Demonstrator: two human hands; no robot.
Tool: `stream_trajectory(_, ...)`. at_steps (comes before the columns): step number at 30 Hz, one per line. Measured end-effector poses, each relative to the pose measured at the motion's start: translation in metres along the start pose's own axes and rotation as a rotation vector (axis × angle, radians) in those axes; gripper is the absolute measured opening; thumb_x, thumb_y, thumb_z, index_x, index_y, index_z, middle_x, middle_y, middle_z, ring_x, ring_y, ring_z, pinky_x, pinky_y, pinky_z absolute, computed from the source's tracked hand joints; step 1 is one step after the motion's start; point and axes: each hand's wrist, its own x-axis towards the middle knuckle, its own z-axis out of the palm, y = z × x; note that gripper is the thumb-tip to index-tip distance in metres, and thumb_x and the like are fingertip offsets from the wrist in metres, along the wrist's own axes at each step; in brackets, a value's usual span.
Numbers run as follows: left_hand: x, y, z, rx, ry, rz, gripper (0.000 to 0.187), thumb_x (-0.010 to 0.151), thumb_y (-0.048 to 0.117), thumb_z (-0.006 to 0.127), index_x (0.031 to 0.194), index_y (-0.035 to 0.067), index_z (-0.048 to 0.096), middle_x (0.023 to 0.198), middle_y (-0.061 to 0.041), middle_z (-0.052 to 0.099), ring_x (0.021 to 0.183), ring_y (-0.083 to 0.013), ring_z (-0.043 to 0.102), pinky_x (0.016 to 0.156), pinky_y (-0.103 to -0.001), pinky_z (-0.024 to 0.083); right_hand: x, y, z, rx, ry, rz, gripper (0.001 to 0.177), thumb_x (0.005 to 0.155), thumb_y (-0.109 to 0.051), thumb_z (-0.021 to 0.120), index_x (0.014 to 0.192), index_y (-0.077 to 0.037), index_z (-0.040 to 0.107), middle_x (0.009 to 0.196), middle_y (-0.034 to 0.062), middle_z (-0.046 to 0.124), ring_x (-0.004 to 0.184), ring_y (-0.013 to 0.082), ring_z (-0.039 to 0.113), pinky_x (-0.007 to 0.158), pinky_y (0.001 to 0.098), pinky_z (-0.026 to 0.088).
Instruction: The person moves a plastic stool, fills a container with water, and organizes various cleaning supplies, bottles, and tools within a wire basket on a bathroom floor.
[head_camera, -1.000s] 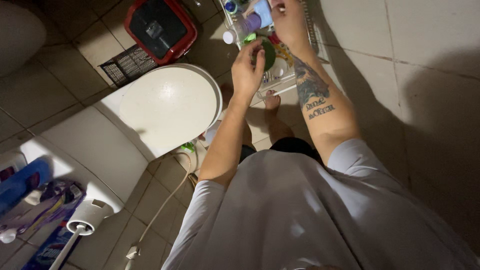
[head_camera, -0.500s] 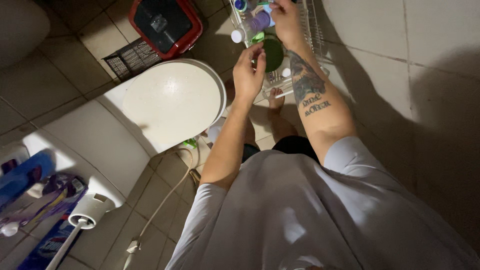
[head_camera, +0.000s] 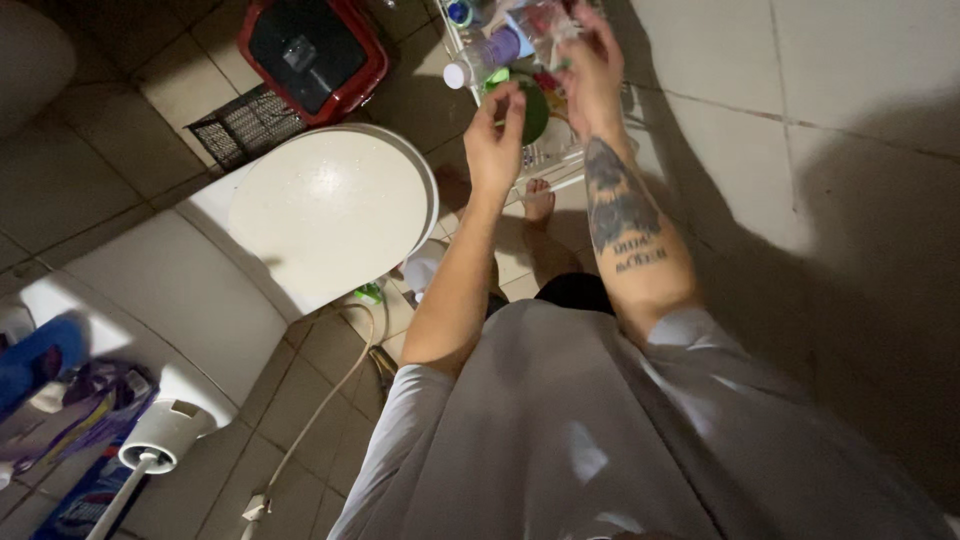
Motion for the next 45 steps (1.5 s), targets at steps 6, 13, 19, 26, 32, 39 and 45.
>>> stream_trajectory(6,0.02,-0.021,0.034,-0.855,-0.101,-0.435,0.037,0.102,0.02,0.068,0.13,-0.004,0.064,0.087,0.002,0.064,0.071,-0.0091,0.053,0.06,-0.024,0.041,-0.061,-0.012,-0.017,0.13,-0.097,0.161,0.038,0.092,-0.001,0.062,0.13,0.002,0.064,0.111,0.0114,0.069,0.091,0.0214,0.067,0.077,0.0346,0.054)
stream_trajectory(13,0.026,-0.038,0.032,-0.377,-0.013,-0.076,0.011,0.099,0.009,0.072,0.102,-0.002,0.07,0.083,0.003,0.062,0.076,-0.0061,0.054,0.068,-0.023,0.046,-0.086,-0.021,0.01,-0.171,-0.097,0.15,0.02,0.098,-0.006,0.069,0.117,-0.001,0.066,0.101,0.0032,0.067,0.087,0.0121,0.064,0.072,0.0287,0.055)
stream_trajectory(19,0.021,-0.007,-0.004,-0.461,0.075,-0.022,0.01,0.098,0.011,0.07,0.101,0.001,0.068,0.086,0.004,0.063,0.077,-0.0051,0.054,0.07,-0.022,0.046,-0.09,-0.03,0.043,-0.474,-0.281,0.012,0.017,0.104,-0.012,0.073,0.115,0.001,0.073,0.094,0.0002,0.069,0.079,0.0071,0.06,0.069,0.0244,0.048)
stream_trajectory(26,0.036,-0.049,-0.103,-0.515,0.375,-0.023,0.015,0.105,0.013,0.068,0.107,-0.002,0.066,0.094,-0.002,0.067,0.084,-0.0092,0.057,0.074,-0.025,0.047,-0.127,-0.029,0.149,-0.619,-0.354,0.016,0.025,0.095,-0.01,0.073,0.117,-0.005,0.061,0.091,0.0017,0.073,0.077,0.0057,0.065,0.063,0.022,0.05)
stream_trajectory(32,0.04,-0.097,-0.2,-0.125,0.603,-0.21,0.047,0.095,0.025,0.069,0.133,-0.001,0.057,0.115,-0.013,0.069,0.099,-0.0217,0.067,0.085,-0.034,0.054,-0.116,0.067,0.226,-1.095,-0.409,-0.41,0.014,0.097,-0.001,0.069,0.111,-0.002,0.067,0.098,0.014,0.074,0.085,0.028,0.073,0.072,0.0352,0.055)
stream_trajectory(39,0.092,-0.137,-0.276,0.33,0.477,-0.186,0.06,0.105,0.045,0.054,0.143,-0.002,0.053,0.143,-0.025,0.057,0.129,-0.0404,0.055,0.11,-0.046,0.043,-0.031,0.18,0.266,-1.398,-0.459,-0.643,0.041,0.089,0.008,0.058,0.127,-0.002,0.068,0.124,0.021,0.067,0.103,0.0424,0.066,0.087,0.0461,0.055)
stream_trajectory(45,0.129,-0.165,-0.305,0.326,0.442,-0.155,0.058,0.106,0.045,0.053,0.141,-0.002,0.056,0.143,-0.025,0.058,0.134,-0.0408,0.053,0.114,-0.045,0.04,0.044,0.26,0.272,-1.636,-0.496,-0.562,0.03,0.094,0.004,0.061,0.122,-0.003,0.069,0.123,0.0173,0.069,0.108,0.0424,0.066,0.092,0.0488,0.054)
